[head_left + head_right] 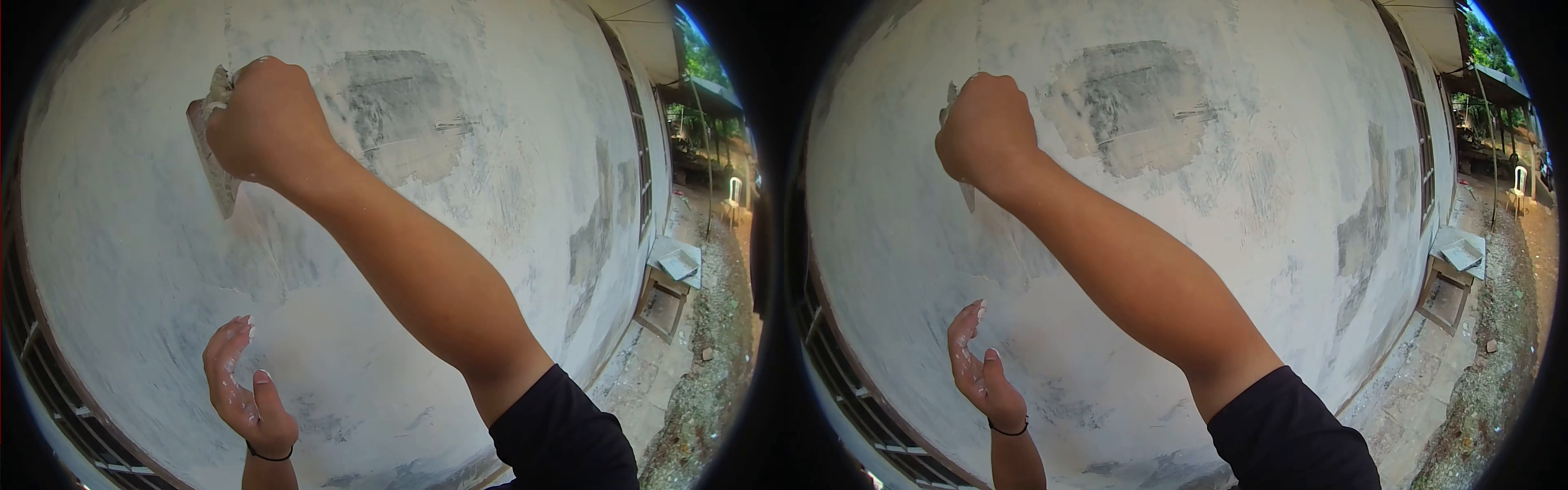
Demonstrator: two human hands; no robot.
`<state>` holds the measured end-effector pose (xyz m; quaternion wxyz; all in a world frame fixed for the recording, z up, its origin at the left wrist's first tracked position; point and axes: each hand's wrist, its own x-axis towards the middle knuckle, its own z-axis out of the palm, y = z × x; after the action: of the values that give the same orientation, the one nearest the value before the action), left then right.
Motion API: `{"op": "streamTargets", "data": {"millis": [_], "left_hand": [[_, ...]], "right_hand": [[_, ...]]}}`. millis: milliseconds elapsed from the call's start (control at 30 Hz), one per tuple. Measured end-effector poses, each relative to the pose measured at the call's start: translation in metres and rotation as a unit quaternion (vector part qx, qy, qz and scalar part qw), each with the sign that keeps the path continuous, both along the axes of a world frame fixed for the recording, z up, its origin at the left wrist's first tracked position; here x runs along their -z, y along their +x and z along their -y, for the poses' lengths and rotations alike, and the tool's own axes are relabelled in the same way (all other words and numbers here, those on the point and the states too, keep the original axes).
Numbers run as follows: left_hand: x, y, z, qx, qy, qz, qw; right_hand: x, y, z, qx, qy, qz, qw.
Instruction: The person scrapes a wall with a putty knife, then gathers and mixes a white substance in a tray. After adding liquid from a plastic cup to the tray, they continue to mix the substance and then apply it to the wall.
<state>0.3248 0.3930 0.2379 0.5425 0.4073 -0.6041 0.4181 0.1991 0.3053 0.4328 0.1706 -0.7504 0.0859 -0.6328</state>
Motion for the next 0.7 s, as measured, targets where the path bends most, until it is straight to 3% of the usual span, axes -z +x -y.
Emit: {"op": "streamTargets", "data": {"millis": [267, 700], "left_hand": [[-0.003, -0.046, 0.061, 0.063, 0.004, 0.036, 0.997], [-0.001, -0.100, 0.127, 0.090, 0.011, 0.022, 0.996]], "right_hand": [[-0.003, -0.083, 0.160, 0.180, 0.011, 0.060, 0.982], [-0.002, -0.222, 0.243, 0.381, -0.015, 0.079, 0.921]]}}
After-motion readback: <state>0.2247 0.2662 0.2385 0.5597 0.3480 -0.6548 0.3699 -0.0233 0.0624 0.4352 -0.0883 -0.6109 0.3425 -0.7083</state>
